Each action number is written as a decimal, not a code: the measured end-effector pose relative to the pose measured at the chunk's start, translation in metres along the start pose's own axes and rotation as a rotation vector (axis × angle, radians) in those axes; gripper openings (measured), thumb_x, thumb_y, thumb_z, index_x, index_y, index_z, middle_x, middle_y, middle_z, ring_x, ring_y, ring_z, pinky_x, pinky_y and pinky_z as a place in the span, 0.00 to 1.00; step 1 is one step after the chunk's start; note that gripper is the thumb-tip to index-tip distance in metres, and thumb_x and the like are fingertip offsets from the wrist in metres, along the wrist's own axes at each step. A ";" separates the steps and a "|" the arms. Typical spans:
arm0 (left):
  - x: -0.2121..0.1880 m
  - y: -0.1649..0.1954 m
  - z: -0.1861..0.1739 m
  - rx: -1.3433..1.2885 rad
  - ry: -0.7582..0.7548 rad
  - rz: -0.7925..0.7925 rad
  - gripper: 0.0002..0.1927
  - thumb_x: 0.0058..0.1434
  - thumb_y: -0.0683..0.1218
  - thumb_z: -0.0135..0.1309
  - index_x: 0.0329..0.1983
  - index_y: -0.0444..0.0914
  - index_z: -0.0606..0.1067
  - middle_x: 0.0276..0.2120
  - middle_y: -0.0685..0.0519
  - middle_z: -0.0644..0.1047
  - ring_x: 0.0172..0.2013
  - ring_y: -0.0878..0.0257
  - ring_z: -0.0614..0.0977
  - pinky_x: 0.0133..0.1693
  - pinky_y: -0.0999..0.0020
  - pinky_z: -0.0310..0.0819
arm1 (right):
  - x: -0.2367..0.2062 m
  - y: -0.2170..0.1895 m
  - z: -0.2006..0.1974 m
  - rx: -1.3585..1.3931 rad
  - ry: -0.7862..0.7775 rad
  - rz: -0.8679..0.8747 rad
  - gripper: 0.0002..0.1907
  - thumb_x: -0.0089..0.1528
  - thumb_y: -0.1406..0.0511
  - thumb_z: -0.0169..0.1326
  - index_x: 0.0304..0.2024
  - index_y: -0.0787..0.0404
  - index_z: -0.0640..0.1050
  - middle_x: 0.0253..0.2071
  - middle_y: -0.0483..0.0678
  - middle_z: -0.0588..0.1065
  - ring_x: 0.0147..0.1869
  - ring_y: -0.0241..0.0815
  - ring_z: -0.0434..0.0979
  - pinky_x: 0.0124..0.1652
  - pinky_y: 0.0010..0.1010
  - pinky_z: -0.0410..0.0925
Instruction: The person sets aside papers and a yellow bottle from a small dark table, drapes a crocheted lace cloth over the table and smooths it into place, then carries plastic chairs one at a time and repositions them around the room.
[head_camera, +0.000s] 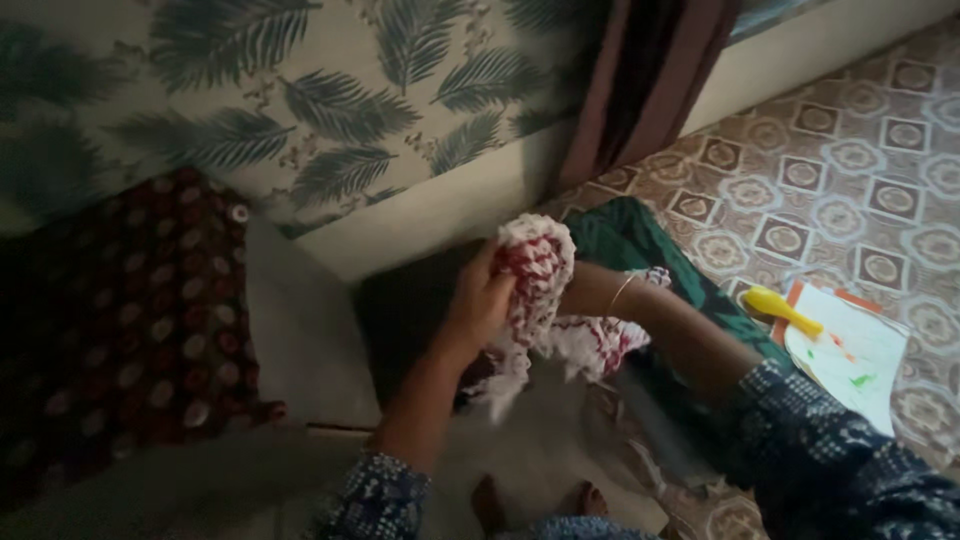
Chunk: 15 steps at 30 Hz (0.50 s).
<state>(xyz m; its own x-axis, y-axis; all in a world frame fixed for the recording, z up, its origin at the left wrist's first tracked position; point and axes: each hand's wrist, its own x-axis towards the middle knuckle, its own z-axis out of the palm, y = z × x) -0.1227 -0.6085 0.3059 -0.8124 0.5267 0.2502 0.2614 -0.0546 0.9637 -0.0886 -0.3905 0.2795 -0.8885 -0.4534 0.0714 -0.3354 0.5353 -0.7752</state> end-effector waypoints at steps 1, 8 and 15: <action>-0.008 -0.002 0.004 -0.034 0.002 0.025 0.18 0.68 0.44 0.50 0.60 0.35 0.72 0.49 0.48 0.80 0.49 0.61 0.81 0.52 0.63 0.73 | 0.001 0.007 0.010 0.054 -0.007 -0.007 0.24 0.58 0.59 0.62 0.55 0.62 0.78 0.56 0.53 0.79 0.60 0.48 0.76 0.58 0.36 0.67; -0.066 -0.043 -0.009 0.169 0.072 -0.136 0.27 0.62 0.46 0.62 0.63 0.35 0.70 0.54 0.45 0.79 0.54 0.55 0.81 0.54 0.60 0.74 | -0.006 0.069 0.026 -0.236 0.018 0.262 0.28 0.54 0.53 0.66 0.50 0.63 0.79 0.47 0.58 0.80 0.52 0.57 0.80 0.50 0.41 0.71; -0.122 -0.143 -0.053 0.252 0.081 -0.513 0.35 0.61 0.50 0.60 0.71 0.39 0.63 0.67 0.46 0.68 0.64 0.52 0.72 0.58 0.57 0.71 | -0.032 0.062 -0.047 -0.242 0.312 0.334 0.36 0.47 0.57 0.70 0.54 0.66 0.76 0.48 0.59 0.78 0.52 0.55 0.77 0.48 0.45 0.70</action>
<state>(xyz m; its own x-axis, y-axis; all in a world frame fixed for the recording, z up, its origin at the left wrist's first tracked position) -0.0881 -0.7097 0.1427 -0.9024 0.3657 -0.2277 -0.0687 0.3997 0.9141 -0.0958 -0.3086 0.2585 -0.9982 -0.0154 0.0573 -0.0479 0.7807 -0.6231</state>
